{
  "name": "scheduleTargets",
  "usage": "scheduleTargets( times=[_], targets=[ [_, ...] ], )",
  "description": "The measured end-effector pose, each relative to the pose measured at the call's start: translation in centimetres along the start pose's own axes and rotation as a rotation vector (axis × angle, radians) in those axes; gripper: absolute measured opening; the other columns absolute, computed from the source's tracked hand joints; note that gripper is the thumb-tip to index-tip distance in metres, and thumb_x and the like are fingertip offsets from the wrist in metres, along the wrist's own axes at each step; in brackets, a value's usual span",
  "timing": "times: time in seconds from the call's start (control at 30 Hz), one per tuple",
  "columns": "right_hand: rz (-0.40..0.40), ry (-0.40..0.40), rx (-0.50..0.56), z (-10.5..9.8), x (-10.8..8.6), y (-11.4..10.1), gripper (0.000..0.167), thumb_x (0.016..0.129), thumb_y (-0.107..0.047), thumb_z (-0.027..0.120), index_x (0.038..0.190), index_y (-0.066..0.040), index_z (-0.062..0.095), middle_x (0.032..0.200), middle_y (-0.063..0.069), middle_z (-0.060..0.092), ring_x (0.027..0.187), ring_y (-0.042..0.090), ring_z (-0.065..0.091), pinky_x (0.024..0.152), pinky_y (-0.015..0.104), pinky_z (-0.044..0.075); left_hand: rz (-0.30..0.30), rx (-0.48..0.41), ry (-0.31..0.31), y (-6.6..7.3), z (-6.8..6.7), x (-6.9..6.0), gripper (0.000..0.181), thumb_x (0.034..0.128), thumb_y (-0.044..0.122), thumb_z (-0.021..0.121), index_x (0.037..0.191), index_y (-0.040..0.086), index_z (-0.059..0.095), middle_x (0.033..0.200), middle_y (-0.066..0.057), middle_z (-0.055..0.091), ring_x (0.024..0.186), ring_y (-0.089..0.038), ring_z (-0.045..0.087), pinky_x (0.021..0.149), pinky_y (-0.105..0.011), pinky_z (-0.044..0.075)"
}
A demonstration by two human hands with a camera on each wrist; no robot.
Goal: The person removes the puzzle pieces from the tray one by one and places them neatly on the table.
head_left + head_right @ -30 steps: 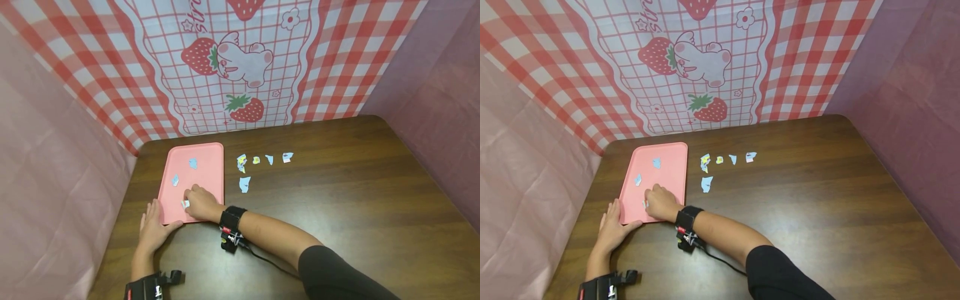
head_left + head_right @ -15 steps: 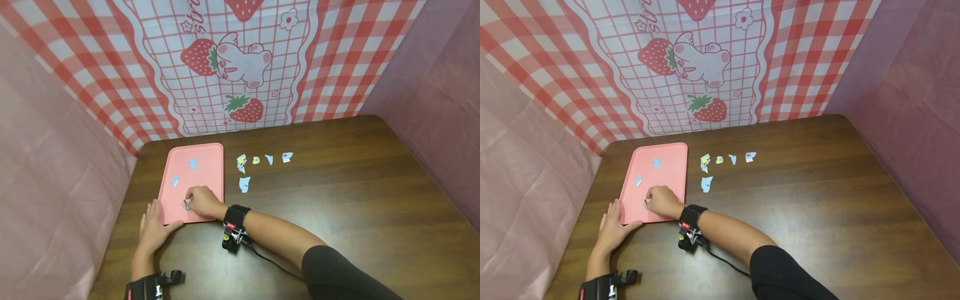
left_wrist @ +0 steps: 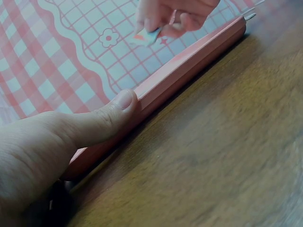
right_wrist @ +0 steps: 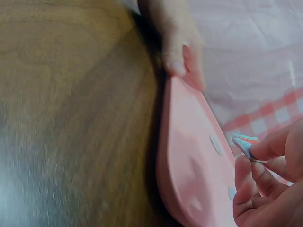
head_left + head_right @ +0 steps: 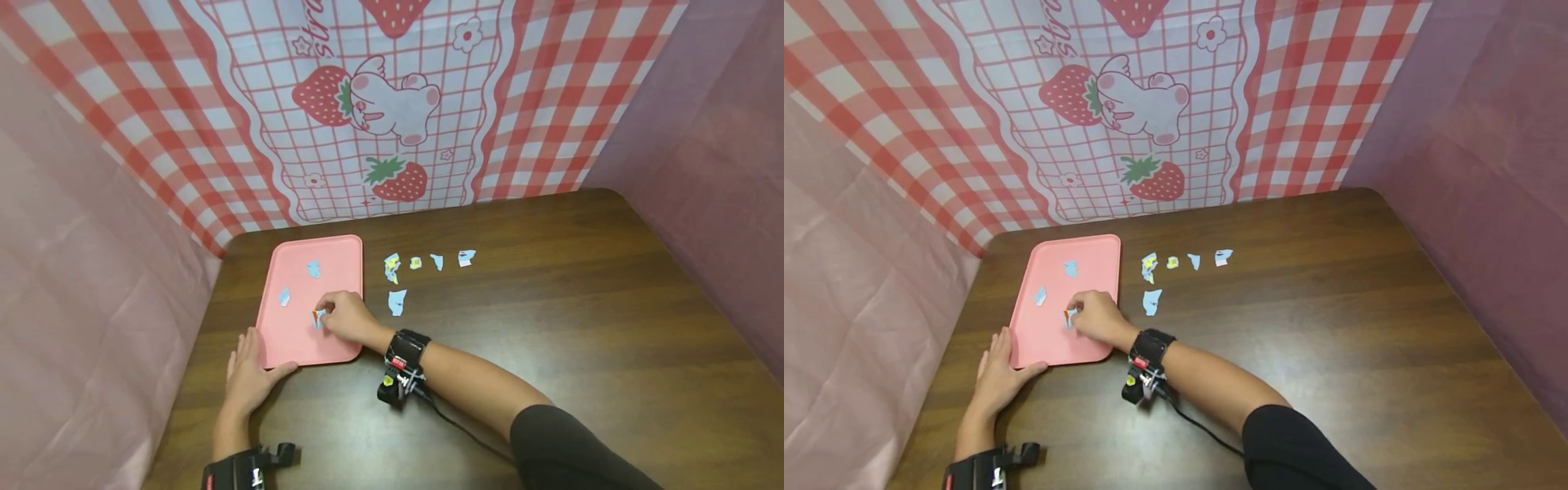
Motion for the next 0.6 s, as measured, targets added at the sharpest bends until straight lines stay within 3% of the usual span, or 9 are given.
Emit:
scheduleTargets(
  times=[0.33,0.6],
  targets=[
    [0.064,0.081,0.05,-3.3,-0.7,1.7,0.019,0.081,-0.003,0.068,0.095,-0.009,0.079,0.077,-0.003,0.065,0.067,0.006,0.058,0.059,0.021,0.047,-0.002,0.001,-0.007,0.0,0.1,-0.2,0.123,0.0819,0.058,0.076,0.155,-0.014,0.007,0.162,-0.034,0.006,0.15,-0.049,0.0,0.118,-0.063,0.001],
    [0.071,0.157,0.099,-6.3,-1.3,4.3,0.021,0.079,0.001,0.067,0.095,-0.005,0.079,0.084,0.006,0.074,0.074,0.009,0.061,0.066,0.022,0.05,-0.001,0.0,-0.009,0.2,-0.1,-0.1,0.124,0.0821,0.058,0.076,0.155,-0.013,0.006,0.162,-0.034,0.005,0.15,-0.05,0.0,0.118,-0.064,0.001]
  ],
)
Point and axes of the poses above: each hand's wrist, its own x-axis towards the middle knuckle, its own z-axis out of the palm, y = z × x, the point moved 5 cm from there along x, towards the middle knuckle
